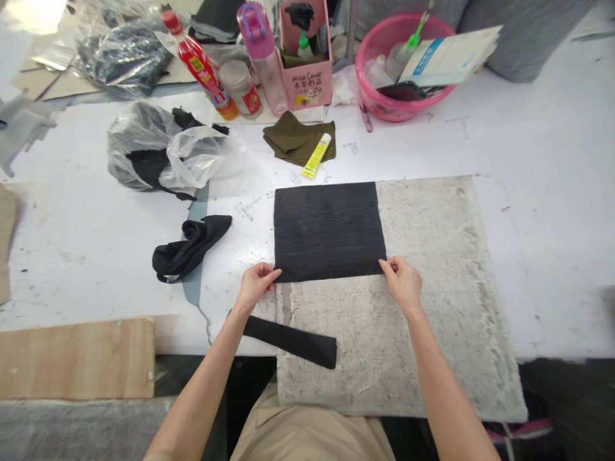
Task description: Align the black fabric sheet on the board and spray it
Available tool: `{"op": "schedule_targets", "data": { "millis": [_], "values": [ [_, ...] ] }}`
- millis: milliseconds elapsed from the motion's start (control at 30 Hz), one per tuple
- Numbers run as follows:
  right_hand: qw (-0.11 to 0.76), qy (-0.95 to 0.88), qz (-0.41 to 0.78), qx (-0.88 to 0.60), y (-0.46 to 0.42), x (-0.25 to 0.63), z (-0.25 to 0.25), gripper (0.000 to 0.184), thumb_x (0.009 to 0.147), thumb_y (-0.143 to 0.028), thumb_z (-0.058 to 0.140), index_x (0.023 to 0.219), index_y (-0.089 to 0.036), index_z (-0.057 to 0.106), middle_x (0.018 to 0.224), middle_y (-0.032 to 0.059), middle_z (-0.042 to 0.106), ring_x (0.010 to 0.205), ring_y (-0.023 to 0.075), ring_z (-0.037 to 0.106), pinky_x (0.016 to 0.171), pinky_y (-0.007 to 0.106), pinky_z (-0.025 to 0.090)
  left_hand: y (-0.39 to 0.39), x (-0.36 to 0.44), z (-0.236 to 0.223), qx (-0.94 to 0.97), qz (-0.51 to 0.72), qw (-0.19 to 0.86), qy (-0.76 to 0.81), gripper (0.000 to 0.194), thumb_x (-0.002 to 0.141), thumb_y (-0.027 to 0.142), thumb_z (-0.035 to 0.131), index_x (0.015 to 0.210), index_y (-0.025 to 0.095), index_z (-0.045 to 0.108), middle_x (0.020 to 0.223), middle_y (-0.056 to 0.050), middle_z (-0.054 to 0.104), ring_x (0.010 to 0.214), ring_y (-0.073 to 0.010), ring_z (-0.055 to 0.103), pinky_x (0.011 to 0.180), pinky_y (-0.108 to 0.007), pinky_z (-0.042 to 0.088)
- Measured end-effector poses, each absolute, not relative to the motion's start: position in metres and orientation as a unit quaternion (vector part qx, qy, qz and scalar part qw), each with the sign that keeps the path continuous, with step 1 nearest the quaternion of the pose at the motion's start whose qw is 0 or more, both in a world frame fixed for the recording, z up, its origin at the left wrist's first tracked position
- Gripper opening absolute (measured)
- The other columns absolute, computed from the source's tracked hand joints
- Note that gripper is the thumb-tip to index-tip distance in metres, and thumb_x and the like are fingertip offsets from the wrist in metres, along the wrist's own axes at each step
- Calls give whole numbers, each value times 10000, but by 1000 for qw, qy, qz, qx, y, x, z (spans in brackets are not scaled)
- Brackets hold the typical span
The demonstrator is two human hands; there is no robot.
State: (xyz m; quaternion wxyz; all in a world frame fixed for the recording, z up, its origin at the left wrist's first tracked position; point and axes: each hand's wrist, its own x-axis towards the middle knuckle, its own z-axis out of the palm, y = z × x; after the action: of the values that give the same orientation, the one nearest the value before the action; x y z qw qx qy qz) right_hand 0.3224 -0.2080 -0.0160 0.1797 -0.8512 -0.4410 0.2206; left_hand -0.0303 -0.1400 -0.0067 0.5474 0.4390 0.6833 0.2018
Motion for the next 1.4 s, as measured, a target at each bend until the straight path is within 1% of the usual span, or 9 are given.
{"op": "schedule_targets", "data": {
  "millis": [267,367,500,800,1033,1267,1400],
  "values": [
    [148,-436,244,-854,-206,322,-14,410,902,-519,403,728,-212,612,651,25,613,605,161,501,567,279,242,-141,-34,-9,434,187,551,688,423,645,538,745,696,171,542,416,40,497,351,-76,381,364,-174,272],
    [136,-440,247,-853,-206,323,-13,363,909,-477,431,741,-213,615,660,18,619,618,159,515,573,273,245,-140,-35,-9,434,180,561,682,435,640,552,742,684,171,536,416,35,496,350,-73,370,359,-170,256],
    [115,-441,234,-859,-206,321,-13,322,917,-446,466,752,-214,617,666,16,627,617,159,524,571,277,227,-140,-34,-6,441,179,556,681,433,640,546,744,674,172,528,414,30,502,357,-72,370,366,-165,267],
    [74,-438,211,-871,-204,314,-12,290,942,-407,473,806,-213,641,709,30,651,626,161,537,568,281,213,-141,-33,-13,457,178,531,691,460,649,596,725,705,173,554,401,39,486,342,-88,369,364,-183,258],
    [68,-443,191,-873,-205,309,-9,274,954,-385,468,815,-213,630,721,27,651,630,155,529,563,281,205,-143,-35,-17,489,181,508,686,466,660,617,709,698,178,560,395,38,485,353,-96,381,381,-188,268],
    [60,-437,207,-874,-205,311,-6,283,962,-389,455,823,-215,629,748,26,666,650,151,552,568,281,214,-142,-34,-17,447,197,564,666,473,650,616,709,719,179,541,403,35,488,347,-82,343,357,-172,243],
    [60,-434,220,-872,-203,313,-6,281,969,-385,446,839,-213,627,780,28,679,692,156,583,573,278,230,-143,-36,-14,452,203,563,661,500,634,643,703,695,177,531,416,32,488,365,-84,366,371,-172,262]
  ]
}}
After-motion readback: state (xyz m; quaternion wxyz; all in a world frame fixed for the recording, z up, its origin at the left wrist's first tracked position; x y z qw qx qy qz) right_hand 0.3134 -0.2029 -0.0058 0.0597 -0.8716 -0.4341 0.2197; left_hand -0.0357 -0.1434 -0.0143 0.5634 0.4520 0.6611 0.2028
